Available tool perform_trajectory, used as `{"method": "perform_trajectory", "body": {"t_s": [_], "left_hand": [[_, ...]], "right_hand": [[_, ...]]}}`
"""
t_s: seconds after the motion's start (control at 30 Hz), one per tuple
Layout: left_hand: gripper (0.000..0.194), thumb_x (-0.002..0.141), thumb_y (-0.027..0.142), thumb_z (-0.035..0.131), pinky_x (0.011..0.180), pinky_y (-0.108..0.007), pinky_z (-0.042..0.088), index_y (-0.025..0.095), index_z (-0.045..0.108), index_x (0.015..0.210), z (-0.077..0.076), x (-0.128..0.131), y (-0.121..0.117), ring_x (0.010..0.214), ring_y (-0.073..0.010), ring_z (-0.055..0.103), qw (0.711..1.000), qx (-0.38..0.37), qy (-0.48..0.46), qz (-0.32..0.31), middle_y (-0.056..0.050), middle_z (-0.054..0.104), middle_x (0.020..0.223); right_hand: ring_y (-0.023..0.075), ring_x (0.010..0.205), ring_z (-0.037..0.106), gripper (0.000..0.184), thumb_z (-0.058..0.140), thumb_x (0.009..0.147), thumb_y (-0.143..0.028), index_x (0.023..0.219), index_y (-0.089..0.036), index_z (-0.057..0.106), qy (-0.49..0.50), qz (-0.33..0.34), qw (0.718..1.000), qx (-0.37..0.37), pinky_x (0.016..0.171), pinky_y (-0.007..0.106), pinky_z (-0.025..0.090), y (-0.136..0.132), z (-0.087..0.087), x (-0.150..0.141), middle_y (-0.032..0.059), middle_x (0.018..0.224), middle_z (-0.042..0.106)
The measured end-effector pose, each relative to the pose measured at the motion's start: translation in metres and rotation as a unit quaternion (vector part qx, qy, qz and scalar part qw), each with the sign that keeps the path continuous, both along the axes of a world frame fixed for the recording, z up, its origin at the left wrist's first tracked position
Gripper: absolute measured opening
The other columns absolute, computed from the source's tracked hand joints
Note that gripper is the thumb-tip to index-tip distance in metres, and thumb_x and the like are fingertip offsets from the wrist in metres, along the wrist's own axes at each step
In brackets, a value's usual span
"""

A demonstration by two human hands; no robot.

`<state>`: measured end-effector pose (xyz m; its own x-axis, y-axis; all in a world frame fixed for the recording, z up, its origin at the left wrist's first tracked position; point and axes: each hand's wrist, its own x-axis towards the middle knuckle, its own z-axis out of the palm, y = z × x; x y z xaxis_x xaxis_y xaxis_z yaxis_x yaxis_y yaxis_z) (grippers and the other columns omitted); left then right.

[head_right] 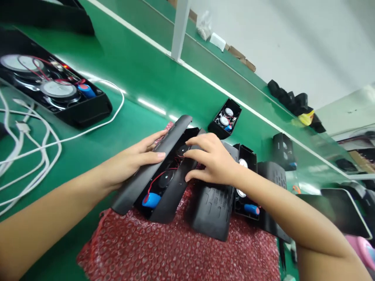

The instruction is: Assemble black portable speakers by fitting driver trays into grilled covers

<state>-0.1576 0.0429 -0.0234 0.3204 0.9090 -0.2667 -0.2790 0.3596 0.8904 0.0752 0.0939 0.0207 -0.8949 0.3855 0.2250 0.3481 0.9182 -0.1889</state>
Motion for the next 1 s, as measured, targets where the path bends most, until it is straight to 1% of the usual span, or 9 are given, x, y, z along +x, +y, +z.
{"method": "perform_trajectory", "body": {"t_s": [0.1, 0.2, 0.4, 0.6, 0.7, 0.77, 0.87, 0.93, 1.0], "left_hand": [[0.076, 0.076, 0.039, 0.07, 0.101, -0.042, 0.048, 0.035, 0.037, 0.144, -0.004, 0.0, 0.0, 0.129, -0.034, 0.046, 1.0, -0.008, -0.012, -0.004, 0.0, 0.034, 0.153], [0.076, 0.074, 0.041, 0.071, 0.101, -0.041, 0.049, 0.034, 0.04, 0.143, -0.002, 0.0, 0.0, 0.128, -0.0344, 0.048, 1.0, -0.012, -0.012, 0.009, 0.001, 0.033, 0.154], [0.083, 0.07, 0.04, 0.073, 0.095, -0.044, 0.052, 0.036, 0.036, 0.145, 0.0, 0.001, -0.003, 0.111, -0.0353, 0.061, 0.999, -0.037, -0.029, 0.002, -0.004, 0.062, 0.127], [0.081, 0.068, 0.039, 0.074, 0.091, -0.04, 0.054, 0.036, 0.041, 0.142, -0.002, 0.002, -0.007, 0.109, -0.035, 0.062, 0.999, -0.023, -0.045, 0.015, -0.002, 0.067, 0.115], [0.081, 0.065, 0.041, 0.076, 0.082, -0.039, 0.057, 0.038, 0.045, 0.139, -0.005, 0.003, -0.006, 0.102, -0.0339, 0.064, 0.999, -0.036, -0.015, 0.03, 0.0, 0.068, 0.11], [0.081, 0.062, 0.041, 0.079, 0.077, -0.038, 0.057, 0.036, 0.048, 0.137, -0.009, 0.004, -0.004, 0.1, -0.0333, 0.065, 0.998, -0.037, 0.032, 0.046, -0.002, 0.067, 0.114], [0.085, 0.059, 0.039, 0.081, 0.071, -0.035, 0.058, 0.033, 0.048, 0.138, -0.012, 0.002, 0.002, 0.097, -0.0321, 0.066, 0.995, -0.042, 0.082, 0.046, -0.006, 0.063, 0.122], [0.086, 0.061, 0.037, 0.078, 0.067, -0.035, 0.058, 0.03, 0.044, 0.14, -0.009, -0.002, 0.007, 0.089, -0.0299, 0.068, 0.997, -0.053, 0.054, 0.027, -0.009, 0.064, 0.12], [0.082, 0.066, 0.036, 0.072, 0.066, -0.037, 0.057, 0.026, 0.041, 0.142, -0.004, -0.011, 0.012, 0.082, -0.0281, 0.069, 0.998, -0.058, 0.017, 0.019, -0.011, 0.066, 0.115]], "right_hand": [[0.0294, 0.12, 0.048, 0.059, 0.064, 0.081, -0.058, 0.123, -0.017, 0.057, -0.044, -0.008, 0.998, 0.039, 0.098, 0.047, 0.043, -0.006, -0.002, 0.011, 0.0166, 0.129, 0.056], [0.0288, 0.125, 0.044, 0.045, 0.06, 0.087, -0.052, 0.119, -0.02, 0.059, -0.089, 0.032, 0.995, 0.015, 0.108, 0.051, 0.031, -0.007, -0.002, 0.013, 0.012, 0.125, 0.06], [0.0155, 0.091, 0.057, 0.023, 0.063, 0.087, -0.043, 0.09, -0.021, 0.058, -0.071, 0.003, 0.987, -0.143, 0.111, 0.046, 0.012, -0.002, -0.001, 0.001, 0.0012, 0.093, 0.059], [0.0141, 0.081, 0.052, 0.016, 0.064, 0.083, -0.023, 0.073, -0.019, 0.052, -0.079, 0.031, 0.982, -0.167, 0.092, 0.038, 0.03, 0.001, 0.0, -0.004, -0.002, 0.08, 0.052], [0.0157, 0.086, 0.054, 0.015, 0.068, 0.083, -0.031, 0.081, -0.021, 0.056, -0.064, 0.056, 0.982, -0.167, 0.093, 0.039, 0.034, 0.006, -0.001, -0.007, -0.0003, 0.086, 0.052], [0.0228, 0.105, 0.051, 0.033, 0.073, 0.077, -0.047, 0.096, -0.024, 0.059, -0.034, 0.013, 0.992, -0.121, 0.099, 0.045, 0.035, 0.008, -0.002, -0.01, 0.0055, 0.105, 0.051], [0.0356, 0.13, 0.032, 0.079, 0.075, 0.064, -0.065, 0.126, -0.023, 0.049, -0.017, -0.13, 0.989, -0.066, 0.105, 0.053, 0.034, 0.005, -0.003, -0.012, 0.0149, 0.13, 0.034], [0.0389, 0.136, 0.023, 0.096, 0.074, 0.061, -0.07, 0.137, -0.023, 0.039, -0.043, -0.181, 0.976, -0.109, 0.105, 0.056, 0.037, -0.001, -0.003, -0.01, 0.0172, 0.137, 0.026], [0.0398, 0.139, 0.02, 0.094, 0.071, 0.065, -0.07, 0.14, -0.026, 0.035, -0.051, -0.203, 0.961, -0.179, 0.104, 0.058, 0.039, -0.008, -0.005, -0.008, 0.0164, 0.141, 0.021]]}}
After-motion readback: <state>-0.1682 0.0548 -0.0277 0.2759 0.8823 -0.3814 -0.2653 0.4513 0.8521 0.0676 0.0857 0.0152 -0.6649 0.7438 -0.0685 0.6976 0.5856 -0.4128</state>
